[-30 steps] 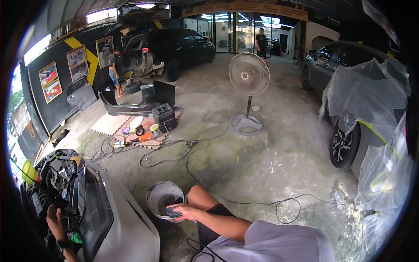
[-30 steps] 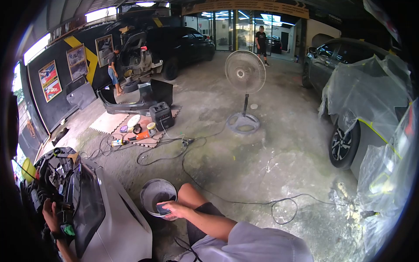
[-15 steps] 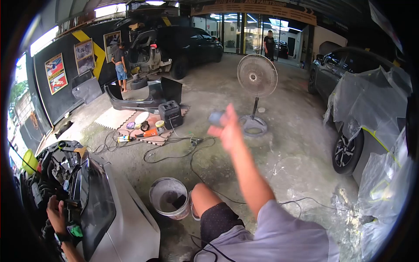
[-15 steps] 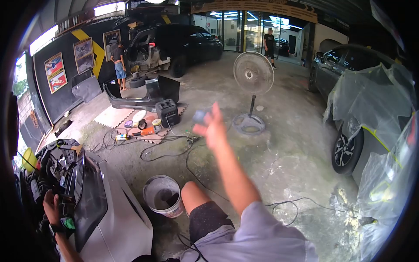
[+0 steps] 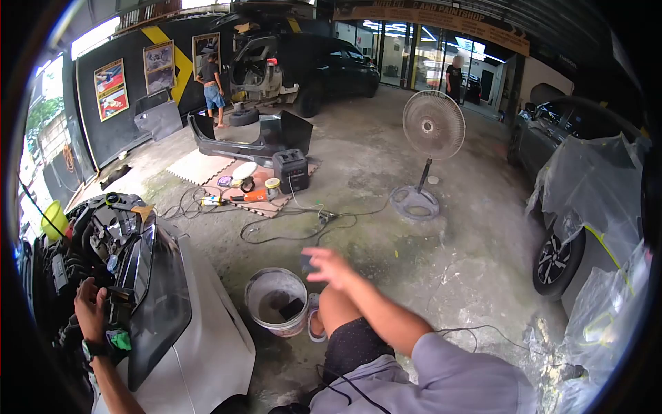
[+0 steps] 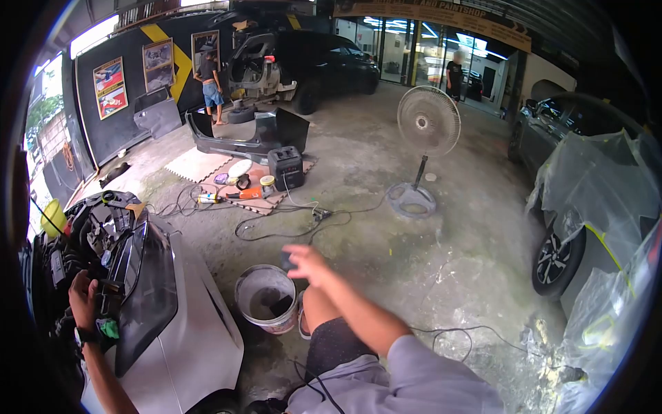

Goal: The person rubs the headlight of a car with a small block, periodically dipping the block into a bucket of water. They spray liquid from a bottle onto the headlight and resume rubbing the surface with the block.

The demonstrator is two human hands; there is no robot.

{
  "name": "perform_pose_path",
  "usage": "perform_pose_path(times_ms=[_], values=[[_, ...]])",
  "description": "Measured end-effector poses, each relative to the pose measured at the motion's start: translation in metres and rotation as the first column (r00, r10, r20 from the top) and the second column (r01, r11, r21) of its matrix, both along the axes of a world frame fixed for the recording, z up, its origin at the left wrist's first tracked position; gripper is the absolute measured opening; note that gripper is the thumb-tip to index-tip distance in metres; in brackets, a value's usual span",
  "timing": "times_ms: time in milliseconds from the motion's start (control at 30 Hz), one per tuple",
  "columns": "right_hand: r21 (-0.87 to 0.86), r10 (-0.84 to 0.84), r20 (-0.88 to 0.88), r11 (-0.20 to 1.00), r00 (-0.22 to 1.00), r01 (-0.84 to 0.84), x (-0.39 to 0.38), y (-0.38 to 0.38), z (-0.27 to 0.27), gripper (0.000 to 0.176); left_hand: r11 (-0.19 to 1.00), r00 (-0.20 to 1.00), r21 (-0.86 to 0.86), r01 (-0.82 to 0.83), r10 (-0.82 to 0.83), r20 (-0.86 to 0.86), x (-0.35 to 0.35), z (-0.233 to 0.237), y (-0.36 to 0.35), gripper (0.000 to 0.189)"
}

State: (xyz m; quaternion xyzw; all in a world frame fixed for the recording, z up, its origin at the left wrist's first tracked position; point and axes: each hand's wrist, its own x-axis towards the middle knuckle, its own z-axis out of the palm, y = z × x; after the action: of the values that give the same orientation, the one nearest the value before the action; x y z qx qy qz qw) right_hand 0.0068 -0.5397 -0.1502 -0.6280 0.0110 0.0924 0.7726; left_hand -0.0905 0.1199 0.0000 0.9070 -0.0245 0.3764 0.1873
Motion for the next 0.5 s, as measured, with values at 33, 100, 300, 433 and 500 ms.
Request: perform_pose_path(times_ms=[33,100,300,433,500], values=[[0.019,0.047,-0.051,0.999,0.998,-0.046,-0.003,0.029,-0.035,0.043,1.0,1.0,0.006,0.0,0.0,-0.007,-0.001,0.002,-0.002,0.048],[-0.098,0.214,0.135,0.975,0.968,-0.201,0.002,0.073,-0.115,0.043,1.0,1.0,0.021,0.016,-0.016,0.004,-0.003,0.004,-0.004,0.048],[0.055,0.295,-0.107,0.955,0.949,-0.291,-0.036,0.196,-0.045,0.048,0.998,0.998,-0.051,0.021,-0.024,-0.051,-0.007,0.016,-0.016,0.052],[-0.052,0.277,0.085,0.961,0.957,-0.273,-0.013,0.254,-0.048,0.056,0.994,0.991,0.008,-0.112,0.113,-0.077,-0.018,0.035,-0.048,0.049],[-0.316,0.242,0.238,0.935,0.941,-0.161,-0.005,0.285,-0.043,0.054,0.992,0.994,0.08,-0.095,0.099,-0.05,-0.02,0.038,-0.05,0.051]])
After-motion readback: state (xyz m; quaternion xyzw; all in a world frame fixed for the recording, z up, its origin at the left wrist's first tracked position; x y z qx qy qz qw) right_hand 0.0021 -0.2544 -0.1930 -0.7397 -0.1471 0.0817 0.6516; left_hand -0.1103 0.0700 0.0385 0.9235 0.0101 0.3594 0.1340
